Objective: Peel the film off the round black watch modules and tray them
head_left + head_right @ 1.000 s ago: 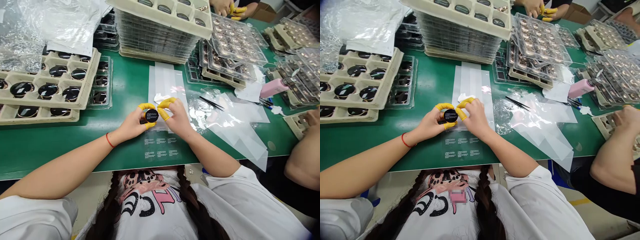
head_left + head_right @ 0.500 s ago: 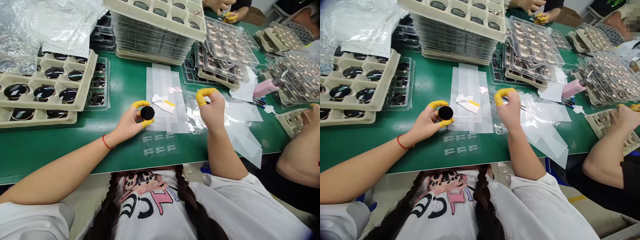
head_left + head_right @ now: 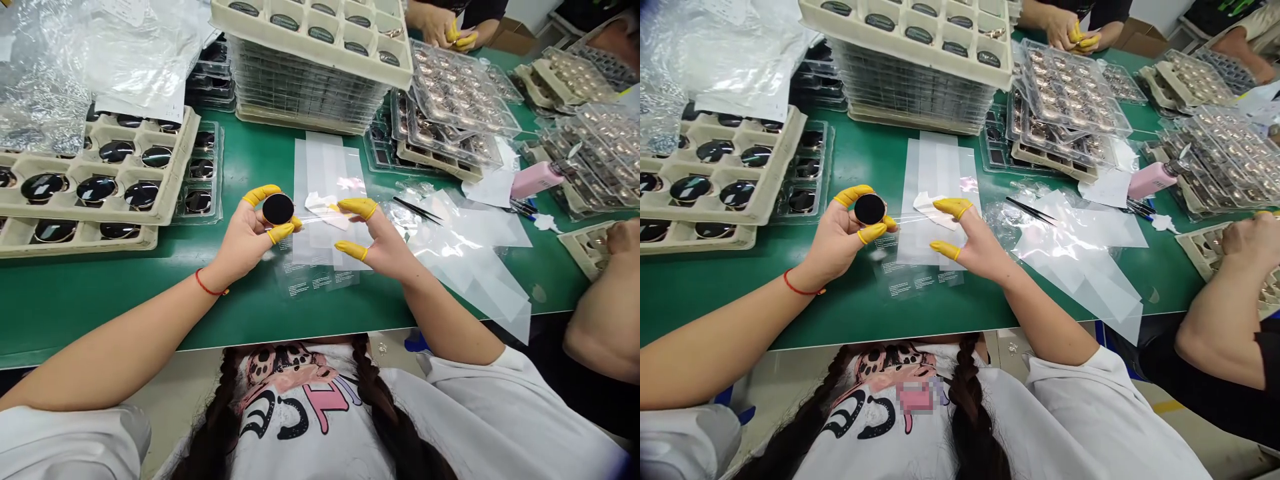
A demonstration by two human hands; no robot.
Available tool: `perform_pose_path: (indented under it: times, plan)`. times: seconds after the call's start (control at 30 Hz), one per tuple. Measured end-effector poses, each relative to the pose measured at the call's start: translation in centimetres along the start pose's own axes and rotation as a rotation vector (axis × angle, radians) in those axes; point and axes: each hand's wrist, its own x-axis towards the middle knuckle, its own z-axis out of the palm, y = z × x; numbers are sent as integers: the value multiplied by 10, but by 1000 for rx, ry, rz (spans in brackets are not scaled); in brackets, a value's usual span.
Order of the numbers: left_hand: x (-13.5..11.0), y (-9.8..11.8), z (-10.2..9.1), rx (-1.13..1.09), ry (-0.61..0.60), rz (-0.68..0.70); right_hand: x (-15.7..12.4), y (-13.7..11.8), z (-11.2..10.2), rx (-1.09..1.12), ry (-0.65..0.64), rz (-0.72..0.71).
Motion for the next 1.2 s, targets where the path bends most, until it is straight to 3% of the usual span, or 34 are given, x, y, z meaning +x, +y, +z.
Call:
perform_pose_path:
  times: [0.17,0.3,0.43,0.6,0.83,0.93,1.07,1.2]
  plan:
    - [1,-1,-5,110,-28,157,4,2,6,425,134,334]
    - [-3,1,-5,228,-49,256,15,-5,6,556,90,494]
    - [-2,3,-5,218,-84,226,21,-9,-1,528,19,495]
    - [2,4,-6,209,-93,209,23,-4,-15,410,116,431]
    - [0,0,-9,202,-105,160,26,-3,-16,292,49,444]
    - [0,-3,-8,211,-83,118,30,-10,-16,316,88,397]
    - [0,-8,-3,230,-103,38,39,-26,-3,438,118,342]
    - [-4,-10,2,227,-175,28,45,-37,23,550,-10,404]
